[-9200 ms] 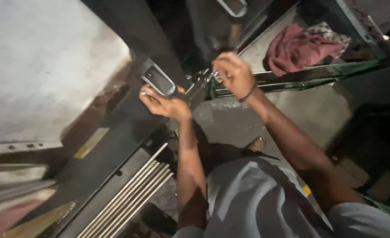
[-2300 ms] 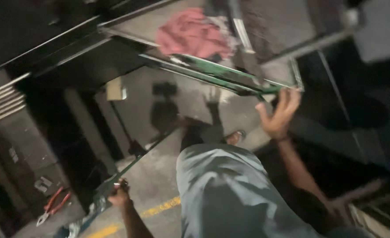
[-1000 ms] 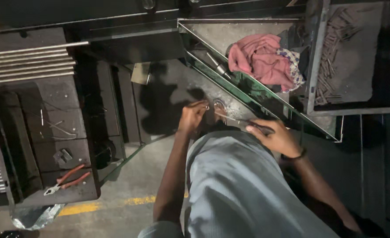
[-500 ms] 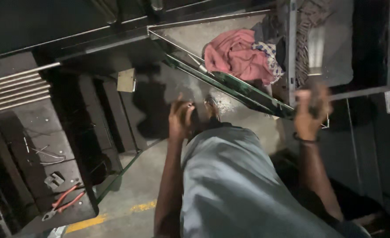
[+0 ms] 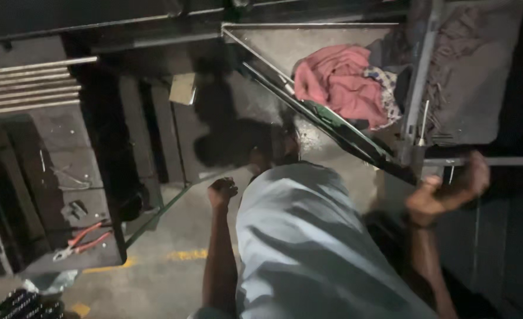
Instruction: The person picks up small metal pins from a green crate, opens a cabinet, and works at a machine while holding a screwdriver-like tool. They wipe parts with a pink cloth, handle small cylindrical components at the machine, and sort small metal pins one at a time into a slotted metal tray.
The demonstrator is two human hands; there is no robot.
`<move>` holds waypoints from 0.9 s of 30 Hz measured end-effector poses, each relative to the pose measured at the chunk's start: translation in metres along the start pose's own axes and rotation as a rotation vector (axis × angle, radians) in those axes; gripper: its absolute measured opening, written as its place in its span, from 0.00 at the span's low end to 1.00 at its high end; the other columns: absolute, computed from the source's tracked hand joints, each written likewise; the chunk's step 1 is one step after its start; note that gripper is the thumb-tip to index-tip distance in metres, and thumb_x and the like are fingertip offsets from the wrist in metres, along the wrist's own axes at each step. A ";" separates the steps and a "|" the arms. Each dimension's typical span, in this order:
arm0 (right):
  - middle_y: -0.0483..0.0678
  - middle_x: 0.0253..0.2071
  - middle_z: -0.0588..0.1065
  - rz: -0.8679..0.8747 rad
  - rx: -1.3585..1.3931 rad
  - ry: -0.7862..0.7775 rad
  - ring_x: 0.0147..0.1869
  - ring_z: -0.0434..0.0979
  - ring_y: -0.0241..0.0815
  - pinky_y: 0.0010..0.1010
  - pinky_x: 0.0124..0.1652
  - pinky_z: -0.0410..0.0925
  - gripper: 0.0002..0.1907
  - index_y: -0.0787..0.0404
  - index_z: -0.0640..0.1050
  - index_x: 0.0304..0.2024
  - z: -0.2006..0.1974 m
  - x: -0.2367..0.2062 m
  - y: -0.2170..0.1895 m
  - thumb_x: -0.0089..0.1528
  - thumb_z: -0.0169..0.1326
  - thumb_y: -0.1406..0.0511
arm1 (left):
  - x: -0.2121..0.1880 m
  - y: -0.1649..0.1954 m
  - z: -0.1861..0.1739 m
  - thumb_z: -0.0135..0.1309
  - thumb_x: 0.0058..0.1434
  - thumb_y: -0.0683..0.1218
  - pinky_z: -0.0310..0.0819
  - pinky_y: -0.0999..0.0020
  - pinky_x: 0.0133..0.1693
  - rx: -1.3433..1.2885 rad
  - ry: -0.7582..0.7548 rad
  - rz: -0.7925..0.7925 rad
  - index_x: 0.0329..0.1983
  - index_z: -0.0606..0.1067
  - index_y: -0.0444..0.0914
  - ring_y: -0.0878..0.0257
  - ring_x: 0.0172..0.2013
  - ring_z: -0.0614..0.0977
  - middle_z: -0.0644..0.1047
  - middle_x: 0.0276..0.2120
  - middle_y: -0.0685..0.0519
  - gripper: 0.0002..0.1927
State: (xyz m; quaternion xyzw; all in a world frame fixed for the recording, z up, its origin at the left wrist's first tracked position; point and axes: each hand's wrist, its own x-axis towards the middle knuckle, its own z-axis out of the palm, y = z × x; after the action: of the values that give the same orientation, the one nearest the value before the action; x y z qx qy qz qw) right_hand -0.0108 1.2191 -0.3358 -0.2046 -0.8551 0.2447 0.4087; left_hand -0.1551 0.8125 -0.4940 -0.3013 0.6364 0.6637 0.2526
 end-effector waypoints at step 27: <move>0.53 0.41 0.78 -0.180 -0.707 -1.207 0.45 0.79 0.50 0.40 0.47 0.71 0.11 0.59 0.79 0.44 0.278 0.073 -0.099 0.69 0.55 0.58 | -0.125 -0.062 -0.164 0.65 0.59 0.49 0.78 0.60 0.53 -1.043 0.783 0.246 0.48 0.80 0.29 0.58 0.47 0.82 0.81 0.45 0.46 0.21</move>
State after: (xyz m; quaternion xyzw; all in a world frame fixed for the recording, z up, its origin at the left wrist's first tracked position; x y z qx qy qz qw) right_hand -0.2905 1.1104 -0.3864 -0.0821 -0.9743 -0.0117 -0.2092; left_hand -0.0109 0.6593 -0.4482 -0.5282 0.3061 0.7502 -0.2539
